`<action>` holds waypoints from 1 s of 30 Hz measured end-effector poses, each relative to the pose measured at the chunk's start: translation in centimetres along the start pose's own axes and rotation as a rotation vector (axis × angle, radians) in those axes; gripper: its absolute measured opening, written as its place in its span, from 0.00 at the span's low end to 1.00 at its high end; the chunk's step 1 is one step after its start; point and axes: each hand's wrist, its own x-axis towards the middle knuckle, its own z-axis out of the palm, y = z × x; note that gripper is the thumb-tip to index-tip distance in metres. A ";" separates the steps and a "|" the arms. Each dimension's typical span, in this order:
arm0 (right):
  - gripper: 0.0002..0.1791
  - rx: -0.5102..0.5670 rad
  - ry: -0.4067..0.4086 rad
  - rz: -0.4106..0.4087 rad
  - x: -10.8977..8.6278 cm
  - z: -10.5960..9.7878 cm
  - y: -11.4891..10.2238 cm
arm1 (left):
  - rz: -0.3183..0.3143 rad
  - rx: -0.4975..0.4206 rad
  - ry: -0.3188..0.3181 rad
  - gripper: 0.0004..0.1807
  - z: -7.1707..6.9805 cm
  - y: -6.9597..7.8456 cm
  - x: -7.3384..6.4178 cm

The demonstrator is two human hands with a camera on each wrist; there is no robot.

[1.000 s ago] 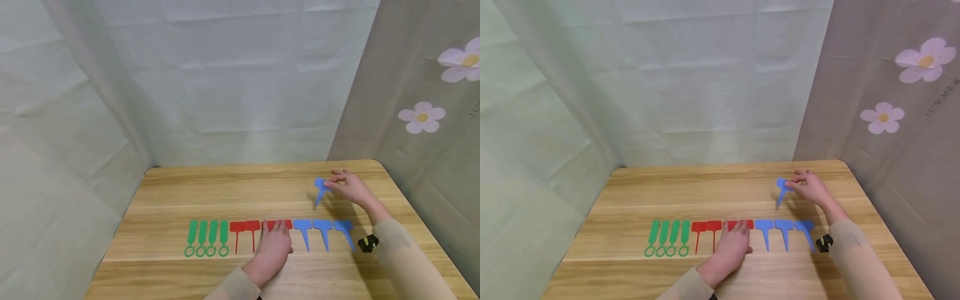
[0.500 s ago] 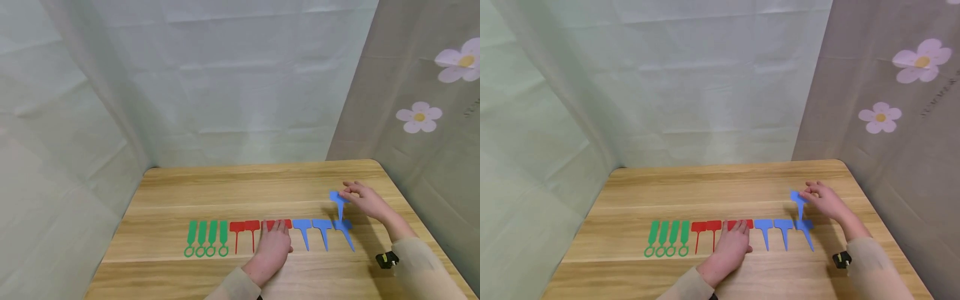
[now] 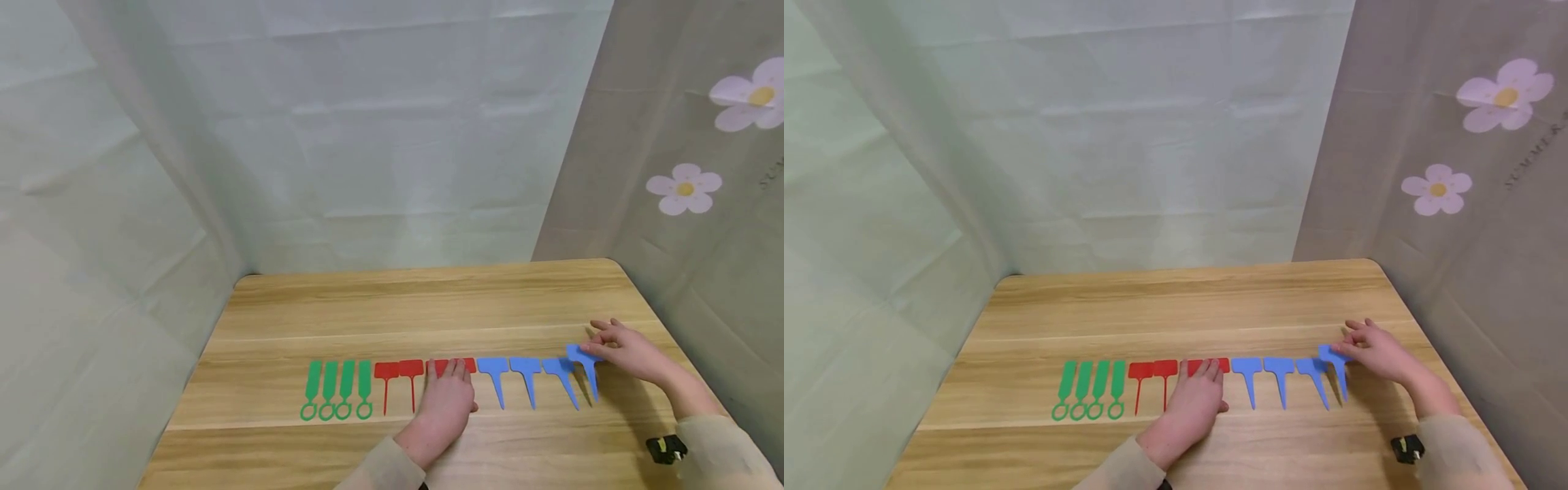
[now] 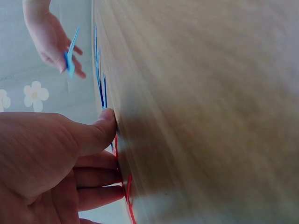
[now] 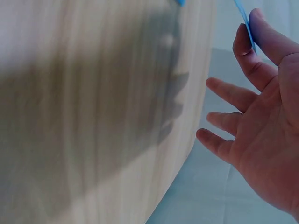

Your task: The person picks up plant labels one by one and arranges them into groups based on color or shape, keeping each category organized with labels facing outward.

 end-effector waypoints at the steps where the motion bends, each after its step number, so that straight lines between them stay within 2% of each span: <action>1: 0.14 -0.016 0.001 0.000 -0.2 0.0 0.2 | 0.000 -0.003 0.004 0.33 0.0 0.0 0.0; 5: 0.15 -0.054 -0.008 -0.002 -0.4 0.0 1.1 | -0.005 -0.011 0.011 0.32 -0.1 -0.2 -0.1; 15: 0.14 -0.065 -0.021 0.024 -0.5 0.2 2.1 | -0.003 -0.014 0.009 0.33 0.1 -0.4 -0.3; 30: 0.15 -0.282 0.016 0.070 0.0 0.9 2.4 | -0.004 -0.021 0.029 0.34 0.2 -0.5 -0.5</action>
